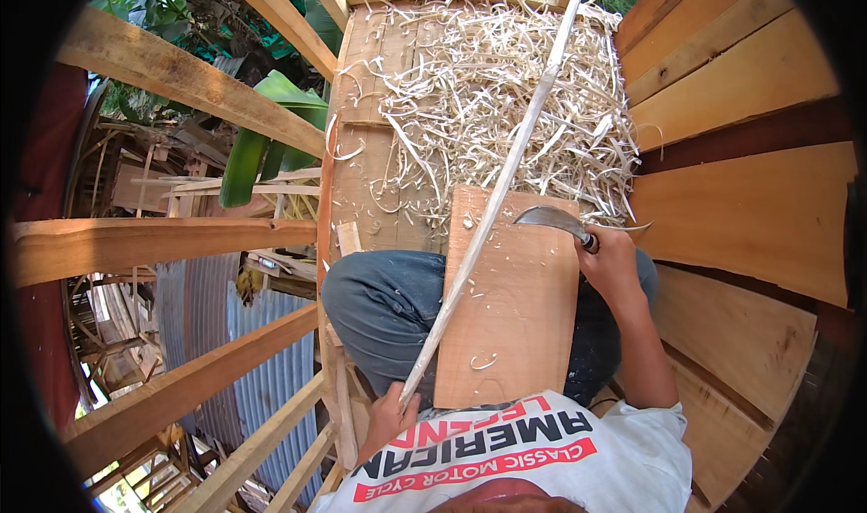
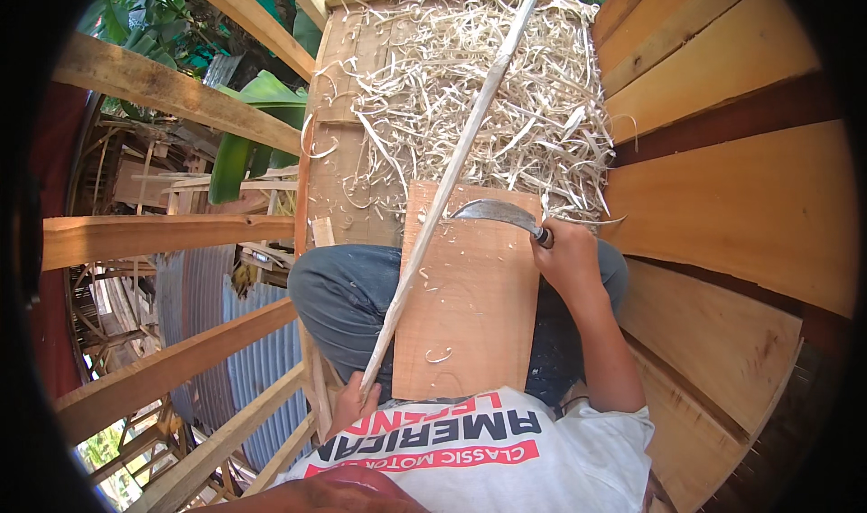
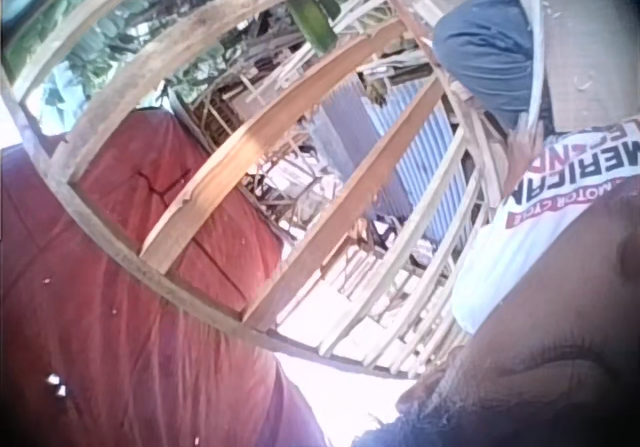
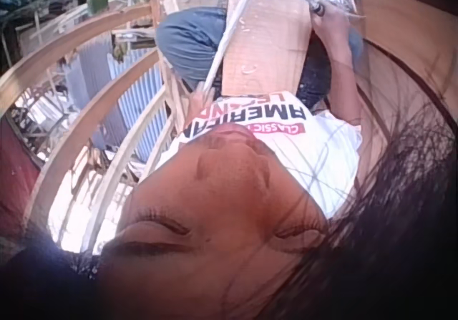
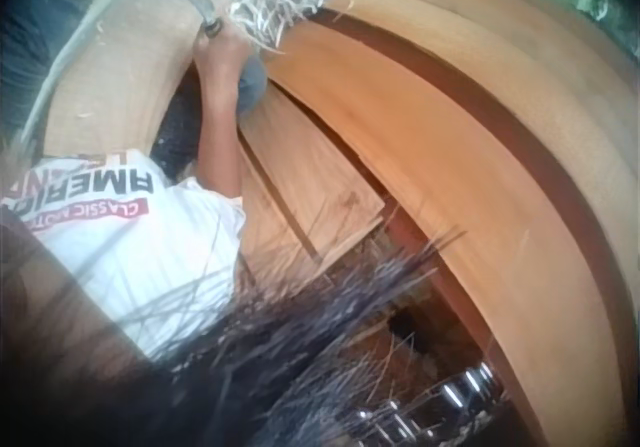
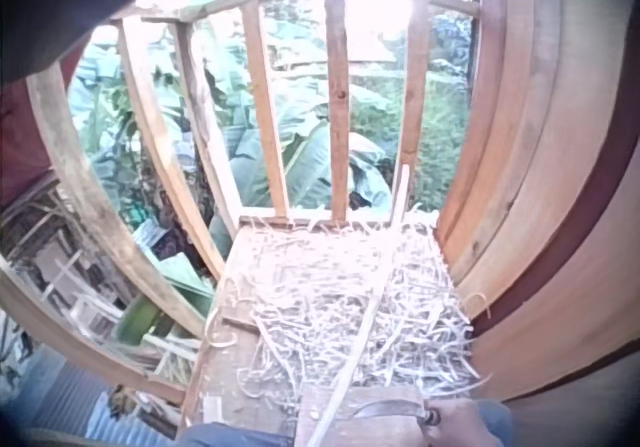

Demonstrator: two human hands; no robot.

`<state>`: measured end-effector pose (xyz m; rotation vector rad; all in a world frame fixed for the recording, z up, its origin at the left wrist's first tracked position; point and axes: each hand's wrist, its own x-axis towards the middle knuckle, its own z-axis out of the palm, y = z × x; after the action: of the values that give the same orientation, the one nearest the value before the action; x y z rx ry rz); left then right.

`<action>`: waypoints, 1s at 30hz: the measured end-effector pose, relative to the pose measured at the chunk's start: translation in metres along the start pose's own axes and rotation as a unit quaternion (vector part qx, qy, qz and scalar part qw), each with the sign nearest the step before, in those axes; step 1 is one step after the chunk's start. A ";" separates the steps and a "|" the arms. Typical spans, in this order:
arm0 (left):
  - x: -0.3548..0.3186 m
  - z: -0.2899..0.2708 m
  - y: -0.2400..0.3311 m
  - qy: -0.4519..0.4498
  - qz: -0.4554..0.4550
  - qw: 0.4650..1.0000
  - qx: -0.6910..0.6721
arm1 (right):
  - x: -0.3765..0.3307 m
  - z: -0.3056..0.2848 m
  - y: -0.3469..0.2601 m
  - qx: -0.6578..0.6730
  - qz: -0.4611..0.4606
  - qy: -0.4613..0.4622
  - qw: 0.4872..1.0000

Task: The person sits cross-legged and uses a curved knife to shave thin strips from a long wooden stick held against a board on their lap. Wood shavings accumulate on the board as the person repeatedly scrapes along the stick's length.

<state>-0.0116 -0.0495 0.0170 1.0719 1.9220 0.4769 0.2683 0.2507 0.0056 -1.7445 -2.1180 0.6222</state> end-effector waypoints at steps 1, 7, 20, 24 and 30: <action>-0.002 0.001 0.001 0.012 0.005 1.000 0.008 | -0.002 -0.005 -0.001 0.000 0.009 -0.001 1.000; -0.015 0.001 -0.007 0.055 -0.018 0.997 0.056 | -0.008 -0.022 -0.016 -0.011 0.069 -0.070 0.995; -0.002 0.002 -0.016 0.062 0.028 0.993 0.096 | -0.006 -0.002 -0.020 -0.121 -0.009 -0.069 0.990; 0.003 0.002 -0.017 0.056 0.047 0.993 0.088 | 0.011 0.004 -0.018 -0.158 -0.012 -0.034 0.987; 0.005 0.008 -0.023 0.065 0.052 0.993 0.087 | 0.030 0.024 -0.033 -0.157 0.015 0.005 0.987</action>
<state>-0.0175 -0.0586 -0.0056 1.2856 2.0587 0.4511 0.2231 0.2718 0.0017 -1.9371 -2.2850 0.2947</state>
